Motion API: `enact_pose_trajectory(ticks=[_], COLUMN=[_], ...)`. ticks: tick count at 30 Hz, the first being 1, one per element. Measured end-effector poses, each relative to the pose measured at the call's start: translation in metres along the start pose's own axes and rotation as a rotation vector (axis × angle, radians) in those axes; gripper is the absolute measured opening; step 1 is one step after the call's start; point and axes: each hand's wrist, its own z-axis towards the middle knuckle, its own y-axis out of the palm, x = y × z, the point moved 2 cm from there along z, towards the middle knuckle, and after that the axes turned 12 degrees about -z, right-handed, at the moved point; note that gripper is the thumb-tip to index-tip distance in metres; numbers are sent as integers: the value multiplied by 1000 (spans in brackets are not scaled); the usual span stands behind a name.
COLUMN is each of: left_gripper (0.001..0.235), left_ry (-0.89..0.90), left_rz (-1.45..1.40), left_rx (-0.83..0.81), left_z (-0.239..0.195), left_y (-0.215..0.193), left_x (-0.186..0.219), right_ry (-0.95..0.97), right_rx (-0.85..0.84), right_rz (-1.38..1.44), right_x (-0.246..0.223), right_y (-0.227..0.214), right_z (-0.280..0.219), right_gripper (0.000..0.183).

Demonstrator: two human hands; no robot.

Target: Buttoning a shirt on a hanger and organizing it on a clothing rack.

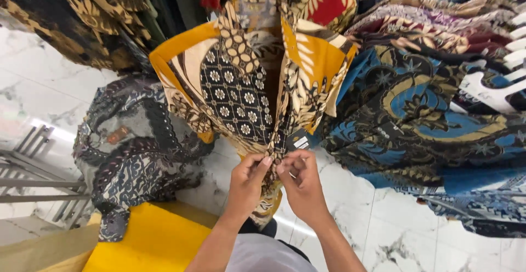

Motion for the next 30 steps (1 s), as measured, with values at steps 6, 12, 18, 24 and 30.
enact_pose_trajectory(ticks=[6,12,18,24,30], left_gripper=[31,27,16,18,24], left_ry=[-14,33,45,155,201], left_rz=[-50,-23,25,91,240], left_rx=[-48,-84,-108,-190,-280], left_z=[-1,8,23,34,58], left_y=[5,-8,-20,-32,-30], left_x=[-1,-8,-7,-2,13], right_ry=[-337,-419,-192,179,105], right_rx=[441,342,387,225,189], right_rz=[-488,-635,-590,-143,79], right_x=[-44,-64,-45,-49,-24], right_y=[-6,-1,12,10,-3], right_z=[8,53,84,89,94], right_gripper=[30,35,36,22,16])
